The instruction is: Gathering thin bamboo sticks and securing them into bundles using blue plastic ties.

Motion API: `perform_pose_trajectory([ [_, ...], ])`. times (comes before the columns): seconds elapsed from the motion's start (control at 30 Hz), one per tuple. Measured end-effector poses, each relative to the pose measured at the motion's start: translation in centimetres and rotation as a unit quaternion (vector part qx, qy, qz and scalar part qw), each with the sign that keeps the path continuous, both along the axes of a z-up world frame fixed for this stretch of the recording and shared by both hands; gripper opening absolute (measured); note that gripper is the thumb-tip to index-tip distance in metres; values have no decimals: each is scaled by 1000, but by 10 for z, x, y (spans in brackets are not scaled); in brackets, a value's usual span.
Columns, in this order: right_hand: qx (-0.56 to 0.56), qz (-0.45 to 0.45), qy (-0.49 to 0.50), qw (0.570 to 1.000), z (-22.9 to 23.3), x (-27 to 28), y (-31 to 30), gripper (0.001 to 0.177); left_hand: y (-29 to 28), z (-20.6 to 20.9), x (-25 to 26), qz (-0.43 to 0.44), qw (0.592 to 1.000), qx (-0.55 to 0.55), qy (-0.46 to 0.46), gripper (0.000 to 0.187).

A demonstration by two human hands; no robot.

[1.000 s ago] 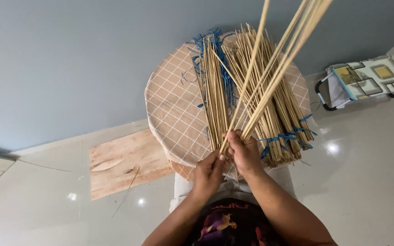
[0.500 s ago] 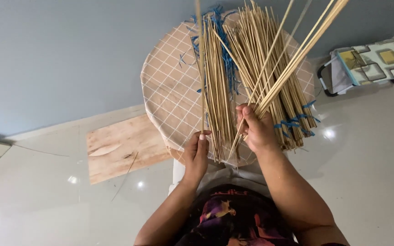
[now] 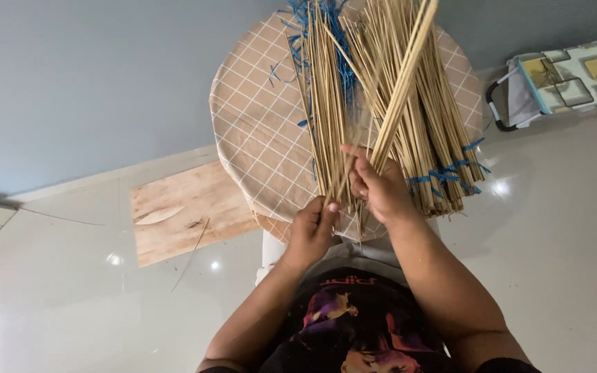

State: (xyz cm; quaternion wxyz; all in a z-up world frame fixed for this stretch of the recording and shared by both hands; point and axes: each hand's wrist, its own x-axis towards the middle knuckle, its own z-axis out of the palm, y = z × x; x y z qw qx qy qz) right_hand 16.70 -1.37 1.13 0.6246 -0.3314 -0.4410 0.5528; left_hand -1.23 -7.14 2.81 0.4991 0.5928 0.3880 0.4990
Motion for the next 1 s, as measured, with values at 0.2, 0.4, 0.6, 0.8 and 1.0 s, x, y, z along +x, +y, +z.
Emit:
perform_pose_trajectory([
  [0.2, -3, 7, 75, 997, 42, -7, -14, 58, 9, -17, 0, -26, 992, 19, -121, 20],
  [0.4, 16, -29, 60, 998, 21, -7, -13, 54, 19, -29, -7, -8, 988, 3, -156, 15],
  [0.6, 11, -55, 82, 995, 11, -7, -10, 37, 18, -32, -5, -6, 988, 2, -155, 17],
  [0.8, 9, -65, 104, 992, 7, -6, -6, 25, 13, -24, -2, -15, 992, 6, -129, 15],
  [1.0, 9, -85, 90, 992, 7, -8, -5, 23, 12, -28, 3, -22, 991, 13, -130, 15],
])
